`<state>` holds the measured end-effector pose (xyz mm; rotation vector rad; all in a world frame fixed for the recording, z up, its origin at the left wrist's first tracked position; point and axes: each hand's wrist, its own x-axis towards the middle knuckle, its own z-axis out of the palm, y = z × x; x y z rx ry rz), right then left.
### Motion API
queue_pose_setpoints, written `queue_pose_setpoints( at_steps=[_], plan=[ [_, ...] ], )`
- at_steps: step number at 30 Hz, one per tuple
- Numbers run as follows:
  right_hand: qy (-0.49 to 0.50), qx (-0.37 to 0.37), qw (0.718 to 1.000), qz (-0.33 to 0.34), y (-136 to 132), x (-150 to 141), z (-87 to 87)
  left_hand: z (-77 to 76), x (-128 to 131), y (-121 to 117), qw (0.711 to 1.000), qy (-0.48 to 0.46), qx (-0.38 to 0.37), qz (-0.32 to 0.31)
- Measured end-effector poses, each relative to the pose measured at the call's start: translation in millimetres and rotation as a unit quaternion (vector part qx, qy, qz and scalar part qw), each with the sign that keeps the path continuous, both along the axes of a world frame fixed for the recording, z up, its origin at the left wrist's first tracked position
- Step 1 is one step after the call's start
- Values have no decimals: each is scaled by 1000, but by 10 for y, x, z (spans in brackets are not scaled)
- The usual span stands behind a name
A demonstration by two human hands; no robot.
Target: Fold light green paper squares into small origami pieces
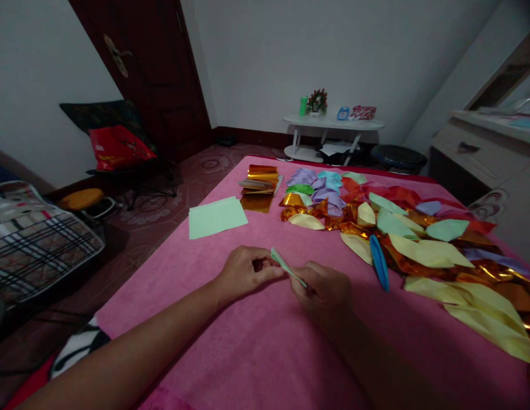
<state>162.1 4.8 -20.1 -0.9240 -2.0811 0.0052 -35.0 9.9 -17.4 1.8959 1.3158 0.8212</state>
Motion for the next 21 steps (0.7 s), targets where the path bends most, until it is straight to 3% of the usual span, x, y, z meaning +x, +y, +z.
queue_pose_setpoints(
  at_steps=[3,7,18,21],
  plan=[
    [-34,66,997,21,-4,-23,-37,-3,-11,-9,999,34,21,-7],
    [-70,97,992,35,-18,-42,-48,2,-8,-26,998,55,36,-14],
    [-155,88,982,59,-38,-53,-38,6,67,-79,1000,2,0,-15],
    [-154,52,985,63,-56,-56,-18,3,81,-80,999,-30,-25,-10]
  ],
)
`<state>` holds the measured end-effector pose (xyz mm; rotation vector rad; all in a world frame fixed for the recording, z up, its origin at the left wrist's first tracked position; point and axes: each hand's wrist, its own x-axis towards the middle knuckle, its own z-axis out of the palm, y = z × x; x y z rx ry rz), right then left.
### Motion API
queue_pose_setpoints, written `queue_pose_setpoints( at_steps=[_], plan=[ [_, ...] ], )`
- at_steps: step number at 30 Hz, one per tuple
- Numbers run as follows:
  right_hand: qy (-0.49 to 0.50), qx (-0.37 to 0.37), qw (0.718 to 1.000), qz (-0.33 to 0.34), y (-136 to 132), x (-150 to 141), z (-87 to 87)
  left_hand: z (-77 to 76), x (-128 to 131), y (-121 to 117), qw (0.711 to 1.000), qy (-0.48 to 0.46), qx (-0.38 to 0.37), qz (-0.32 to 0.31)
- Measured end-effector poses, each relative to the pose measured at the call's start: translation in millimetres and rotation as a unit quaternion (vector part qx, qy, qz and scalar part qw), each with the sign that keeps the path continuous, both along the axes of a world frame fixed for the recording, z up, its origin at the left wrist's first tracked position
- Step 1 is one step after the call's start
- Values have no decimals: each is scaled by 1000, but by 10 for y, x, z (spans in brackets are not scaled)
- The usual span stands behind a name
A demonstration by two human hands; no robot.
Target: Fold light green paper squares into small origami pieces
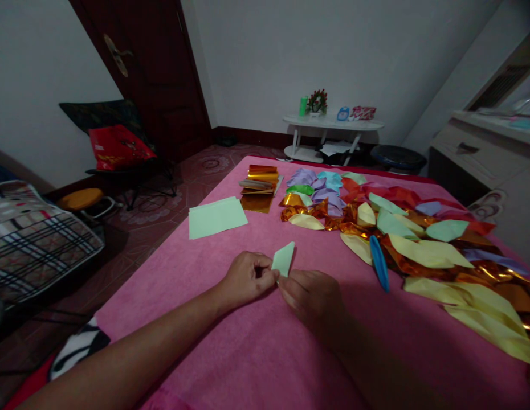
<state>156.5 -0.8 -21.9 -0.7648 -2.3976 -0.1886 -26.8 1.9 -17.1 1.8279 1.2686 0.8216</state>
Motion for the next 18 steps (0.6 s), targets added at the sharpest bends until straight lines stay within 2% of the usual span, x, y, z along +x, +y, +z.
queue_pose_setpoints(
  at_steps=[2,5,9,12,18],
  plan=[
    [21,-59,998,-4,-13,5,31,13,7,3,998,-41,-34,17],
    [124,-149,981,-27,-6,24,83,41,6,20,991,-110,-67,43],
    [238,-186,949,-90,65,39,83,55,-19,48,983,-162,-71,51],
    [226,-194,949,-98,117,22,29,45,-39,50,979,-183,-81,40],
    [199,-246,946,-67,125,-15,-39,67,-42,33,970,-221,-103,20]
  ],
)
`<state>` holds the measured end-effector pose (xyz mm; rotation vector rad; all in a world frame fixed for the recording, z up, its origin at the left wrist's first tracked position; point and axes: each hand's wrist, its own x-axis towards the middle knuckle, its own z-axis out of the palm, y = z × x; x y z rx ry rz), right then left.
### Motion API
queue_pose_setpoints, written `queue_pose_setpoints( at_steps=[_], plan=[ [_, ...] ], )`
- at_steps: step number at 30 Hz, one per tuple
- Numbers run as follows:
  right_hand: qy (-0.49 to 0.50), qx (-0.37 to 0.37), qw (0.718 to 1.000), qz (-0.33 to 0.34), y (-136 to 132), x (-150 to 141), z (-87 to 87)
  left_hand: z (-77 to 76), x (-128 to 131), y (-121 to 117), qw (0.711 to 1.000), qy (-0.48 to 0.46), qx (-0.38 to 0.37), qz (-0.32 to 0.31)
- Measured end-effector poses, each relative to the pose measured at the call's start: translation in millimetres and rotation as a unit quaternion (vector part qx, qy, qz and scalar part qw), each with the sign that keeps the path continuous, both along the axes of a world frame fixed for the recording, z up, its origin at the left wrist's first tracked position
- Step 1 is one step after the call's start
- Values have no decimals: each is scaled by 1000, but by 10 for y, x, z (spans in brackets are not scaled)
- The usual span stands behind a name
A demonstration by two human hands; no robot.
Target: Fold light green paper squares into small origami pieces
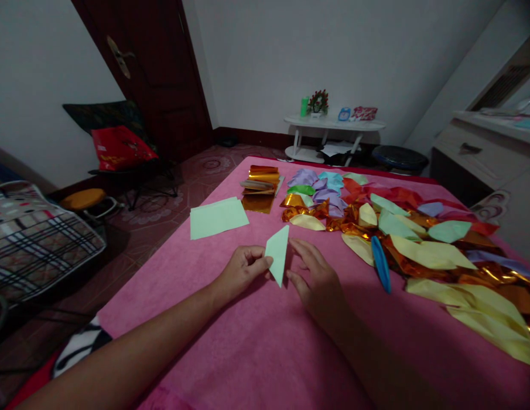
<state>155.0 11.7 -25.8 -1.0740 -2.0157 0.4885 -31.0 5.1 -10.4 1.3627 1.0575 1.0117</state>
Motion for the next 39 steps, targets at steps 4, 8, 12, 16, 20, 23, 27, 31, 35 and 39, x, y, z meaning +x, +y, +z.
queue_pose_setpoints(
  at_steps=[4,8,12,16,20,23,27,31,35,39],
  plan=[
    [25,-2,1000,-19,-9,18,10,23,15,-2,1000,2,4,-7],
    [-18,45,996,-70,17,37,-8,1,15,3,999,23,13,23],
    [-118,51,990,-60,33,20,-60,-35,3,10,996,35,21,80],
    [-159,65,984,-56,16,-5,-58,-42,5,9,995,41,17,89],
    [-163,57,984,-49,18,-1,-35,-41,14,10,994,63,19,87],
    [-134,46,988,-52,32,12,-47,-47,18,15,993,72,23,87],
    [-66,13,996,-65,28,18,-55,-50,35,13,992,106,29,60],
    [-29,-18,999,-18,4,8,-33,-42,53,2,990,135,31,19],
    [6,-26,1000,8,-6,5,-16,-38,49,7,990,136,32,29],
    [17,-21,999,24,-15,10,19,-53,38,16,989,136,36,33]
  ],
)
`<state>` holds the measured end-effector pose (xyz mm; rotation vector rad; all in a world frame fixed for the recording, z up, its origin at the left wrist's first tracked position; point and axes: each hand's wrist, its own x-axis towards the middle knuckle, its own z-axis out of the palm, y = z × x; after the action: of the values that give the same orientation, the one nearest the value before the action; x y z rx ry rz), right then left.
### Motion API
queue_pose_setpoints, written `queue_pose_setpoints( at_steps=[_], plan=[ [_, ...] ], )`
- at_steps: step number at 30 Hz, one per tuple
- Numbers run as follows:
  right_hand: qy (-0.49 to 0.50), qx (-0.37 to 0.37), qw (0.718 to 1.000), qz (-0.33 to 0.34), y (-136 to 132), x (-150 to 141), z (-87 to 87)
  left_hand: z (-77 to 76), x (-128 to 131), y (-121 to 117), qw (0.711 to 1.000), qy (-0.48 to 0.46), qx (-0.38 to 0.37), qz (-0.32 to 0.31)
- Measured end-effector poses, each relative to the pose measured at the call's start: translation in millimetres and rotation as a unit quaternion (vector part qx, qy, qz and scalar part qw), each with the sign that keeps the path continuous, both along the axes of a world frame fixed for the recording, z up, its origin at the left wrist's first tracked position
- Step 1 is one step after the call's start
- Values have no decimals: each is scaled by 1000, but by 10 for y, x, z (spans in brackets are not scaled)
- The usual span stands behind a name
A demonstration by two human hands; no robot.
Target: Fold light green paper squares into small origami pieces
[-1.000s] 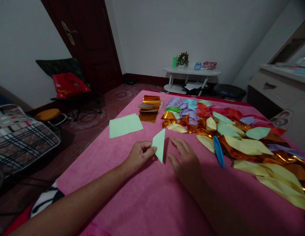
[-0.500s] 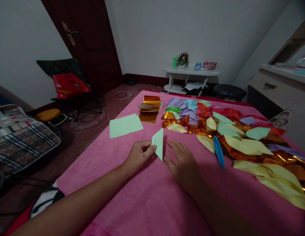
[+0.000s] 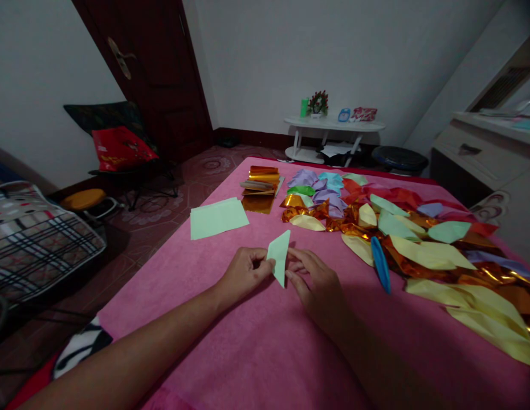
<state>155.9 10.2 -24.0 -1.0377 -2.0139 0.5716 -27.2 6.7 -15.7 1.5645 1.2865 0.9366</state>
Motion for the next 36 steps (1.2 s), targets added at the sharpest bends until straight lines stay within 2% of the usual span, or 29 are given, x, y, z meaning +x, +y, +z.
queue_pose_setpoints(
  at_steps=[8,15,36],
  plan=[
    [-57,7,998,27,15,-7,-25,-19,-3,4,1000,-4,-6,-1],
    [-118,9,990,74,19,-19,6,-5,-12,13,998,-32,1,46],
    [-151,18,986,73,20,-27,24,-16,-20,8,999,-22,2,33]
  ],
)
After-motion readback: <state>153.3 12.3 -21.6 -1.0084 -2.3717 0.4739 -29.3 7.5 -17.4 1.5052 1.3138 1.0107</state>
